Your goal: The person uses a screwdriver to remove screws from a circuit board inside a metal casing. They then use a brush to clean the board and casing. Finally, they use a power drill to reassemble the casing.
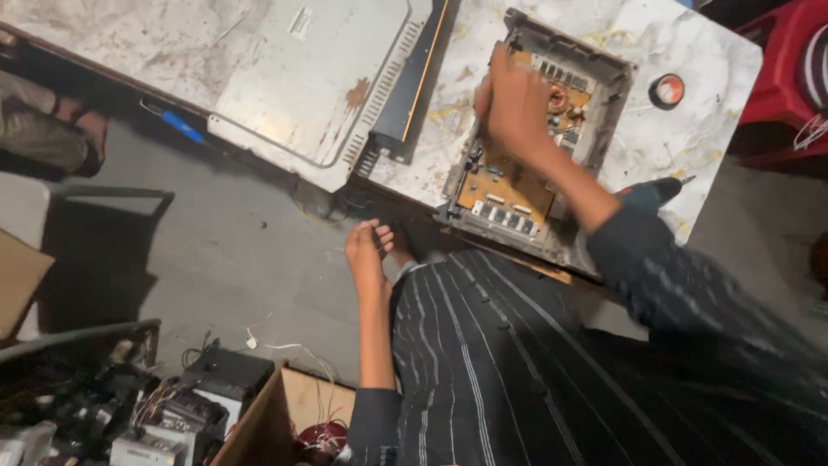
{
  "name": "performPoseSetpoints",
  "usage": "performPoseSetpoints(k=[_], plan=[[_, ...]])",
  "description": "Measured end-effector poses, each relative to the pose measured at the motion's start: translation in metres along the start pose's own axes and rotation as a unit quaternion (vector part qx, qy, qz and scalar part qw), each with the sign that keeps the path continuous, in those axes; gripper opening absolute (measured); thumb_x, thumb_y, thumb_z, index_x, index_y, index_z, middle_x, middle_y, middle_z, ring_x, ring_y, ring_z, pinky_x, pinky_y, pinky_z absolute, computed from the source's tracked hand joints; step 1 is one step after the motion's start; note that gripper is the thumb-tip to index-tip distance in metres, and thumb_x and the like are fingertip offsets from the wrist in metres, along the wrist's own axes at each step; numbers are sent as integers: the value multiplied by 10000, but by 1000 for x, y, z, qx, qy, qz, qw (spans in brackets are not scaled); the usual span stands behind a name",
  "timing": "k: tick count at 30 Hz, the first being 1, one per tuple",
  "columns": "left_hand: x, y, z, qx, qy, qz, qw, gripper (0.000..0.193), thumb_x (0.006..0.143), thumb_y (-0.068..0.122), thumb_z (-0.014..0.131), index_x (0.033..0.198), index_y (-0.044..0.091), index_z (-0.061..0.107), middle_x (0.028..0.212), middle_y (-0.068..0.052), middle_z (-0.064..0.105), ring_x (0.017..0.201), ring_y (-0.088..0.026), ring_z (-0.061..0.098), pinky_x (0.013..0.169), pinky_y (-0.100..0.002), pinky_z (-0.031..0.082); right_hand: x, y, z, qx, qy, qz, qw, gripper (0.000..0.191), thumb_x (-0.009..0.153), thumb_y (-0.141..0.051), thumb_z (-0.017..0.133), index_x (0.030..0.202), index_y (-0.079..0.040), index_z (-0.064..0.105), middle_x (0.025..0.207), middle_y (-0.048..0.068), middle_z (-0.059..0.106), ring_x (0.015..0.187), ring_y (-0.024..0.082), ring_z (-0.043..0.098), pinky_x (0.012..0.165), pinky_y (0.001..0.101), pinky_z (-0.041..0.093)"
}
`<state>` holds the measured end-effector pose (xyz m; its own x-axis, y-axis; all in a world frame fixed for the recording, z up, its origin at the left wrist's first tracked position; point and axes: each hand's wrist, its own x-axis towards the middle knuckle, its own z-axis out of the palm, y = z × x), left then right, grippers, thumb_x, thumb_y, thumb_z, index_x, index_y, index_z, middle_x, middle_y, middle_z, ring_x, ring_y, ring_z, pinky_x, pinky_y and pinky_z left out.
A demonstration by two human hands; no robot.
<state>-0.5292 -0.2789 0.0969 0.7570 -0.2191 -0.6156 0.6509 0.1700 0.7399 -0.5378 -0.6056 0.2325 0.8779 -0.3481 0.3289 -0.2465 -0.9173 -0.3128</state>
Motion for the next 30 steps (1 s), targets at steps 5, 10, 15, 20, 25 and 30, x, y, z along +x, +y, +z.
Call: performPoseSetpoints(k=[5, 10, 15, 20, 25, 30], plan=[[19, -6, -10, 61, 9, -9, 998, 271, 1020, 235, 517, 1077, 18, 668, 869, -102, 724, 727, -171, 686, 644, -310, 551, -83, -17, -11, 329, -242, 301, 862, 181, 929, -184, 614, 808, -50, 595, 632, 94, 673, 588, 228, 694, 547, 359, 527], [46, 8, 15, 116, -111, 30, 987, 228, 1041, 218, 528, 1054, 23, 646, 876, -88, 725, 737, -150, 685, 630, -274, 495, -117, -20, 7, 136, 61, 140, 979, 184, 900, -271, 695, 941, -92, 695, 724, 80, 694, 675, 150, 698, 600, 314, 560], [43, 28, 55, 189, -208, 89, 956, 234, 1074, 214, 550, 994, 19, 651, 795, -81, 627, 675, -123, 581, 605, -287, 500, -149, -44, 8, 447, -150, 400, 786, 183, 848, -280, 675, 923, -121, 622, 705, 3, 691, 617, 115, 706, 552, 309, 568], [24, 42, 73, 272, -172, 149, 935, 199, 1006, 207, 586, 1017, 25, 667, 818, -69, 707, 725, -108, 654, 653, -271, 529, -184, -22, -71, 140, 38, 373, 916, 179, 829, -160, 727, 722, -74, 613, 647, 55, 618, 546, 161, 538, 500, 365, 458], [7, 43, 65, 361, -158, 246, 886, 216, 1012, 207, 612, 1031, 6, 689, 846, -75, 715, 729, -133, 628, 694, -310, 520, -202, -30, -79, 102, 104, 293, 945, 120, 813, -156, 751, 746, -77, 692, 707, 84, 682, 624, 168, 674, 581, 338, 510], [14, 30, 49, 362, -160, 198, 897, 254, 1017, 241, 616, 1014, -7, 671, 792, -88, 663, 717, -150, 582, 668, -319, 505, -196, -19, -47, 300, 50, 354, 884, 86, 841, -147, 709, 823, -72, 672, 744, 71, 694, 655, 216, 682, 605, 317, 533]])
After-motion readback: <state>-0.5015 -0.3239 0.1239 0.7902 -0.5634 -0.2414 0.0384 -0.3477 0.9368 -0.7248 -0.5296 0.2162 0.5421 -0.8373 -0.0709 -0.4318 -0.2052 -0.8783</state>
